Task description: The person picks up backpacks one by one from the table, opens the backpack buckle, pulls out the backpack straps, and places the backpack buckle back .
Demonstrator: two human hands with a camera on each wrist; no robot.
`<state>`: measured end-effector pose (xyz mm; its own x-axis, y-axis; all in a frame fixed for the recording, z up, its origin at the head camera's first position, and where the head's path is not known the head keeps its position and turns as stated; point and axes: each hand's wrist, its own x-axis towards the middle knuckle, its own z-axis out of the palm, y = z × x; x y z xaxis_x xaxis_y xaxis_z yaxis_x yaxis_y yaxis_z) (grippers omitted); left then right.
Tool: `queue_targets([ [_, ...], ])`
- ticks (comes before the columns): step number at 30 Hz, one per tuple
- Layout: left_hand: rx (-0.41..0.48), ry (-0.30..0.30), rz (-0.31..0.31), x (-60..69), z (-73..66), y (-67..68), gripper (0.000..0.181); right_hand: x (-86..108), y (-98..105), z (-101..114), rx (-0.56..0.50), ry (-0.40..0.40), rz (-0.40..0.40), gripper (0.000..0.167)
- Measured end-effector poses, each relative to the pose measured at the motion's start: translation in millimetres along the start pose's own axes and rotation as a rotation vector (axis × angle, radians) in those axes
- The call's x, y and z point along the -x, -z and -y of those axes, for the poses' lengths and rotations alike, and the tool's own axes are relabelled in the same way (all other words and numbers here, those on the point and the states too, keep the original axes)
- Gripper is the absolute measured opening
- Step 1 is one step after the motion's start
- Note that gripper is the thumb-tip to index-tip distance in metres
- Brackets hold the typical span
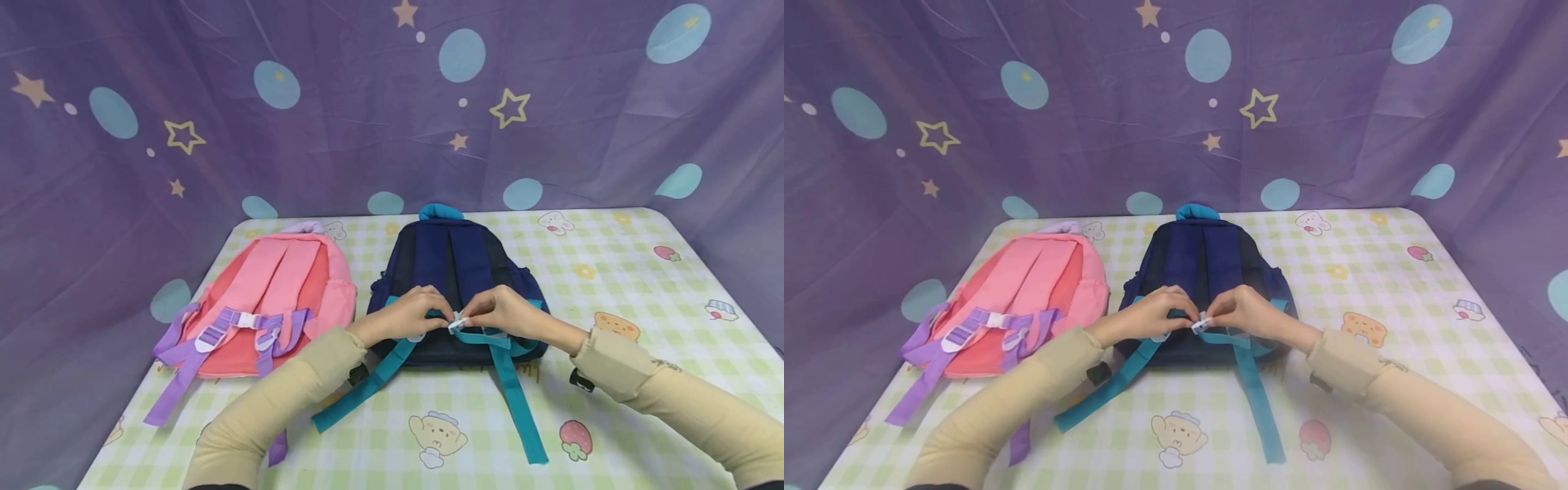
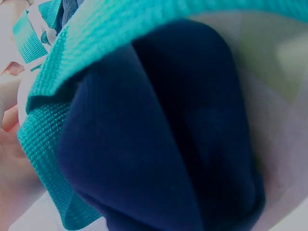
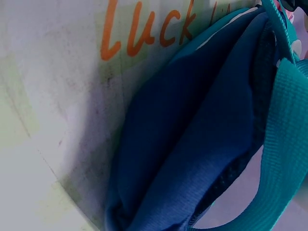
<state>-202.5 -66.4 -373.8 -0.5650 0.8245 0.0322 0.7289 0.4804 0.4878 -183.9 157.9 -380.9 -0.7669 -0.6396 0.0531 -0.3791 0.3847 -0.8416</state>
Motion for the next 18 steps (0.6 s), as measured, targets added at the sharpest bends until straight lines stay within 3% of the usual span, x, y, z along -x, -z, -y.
queue_targets([
  [18, 0.019, 0.021, -0.044, 5.0, 3.4, 1.9, 0.012, -1.9, -1.0, 0.6, -0.013, 0.001, 0.009, 0.011],
])
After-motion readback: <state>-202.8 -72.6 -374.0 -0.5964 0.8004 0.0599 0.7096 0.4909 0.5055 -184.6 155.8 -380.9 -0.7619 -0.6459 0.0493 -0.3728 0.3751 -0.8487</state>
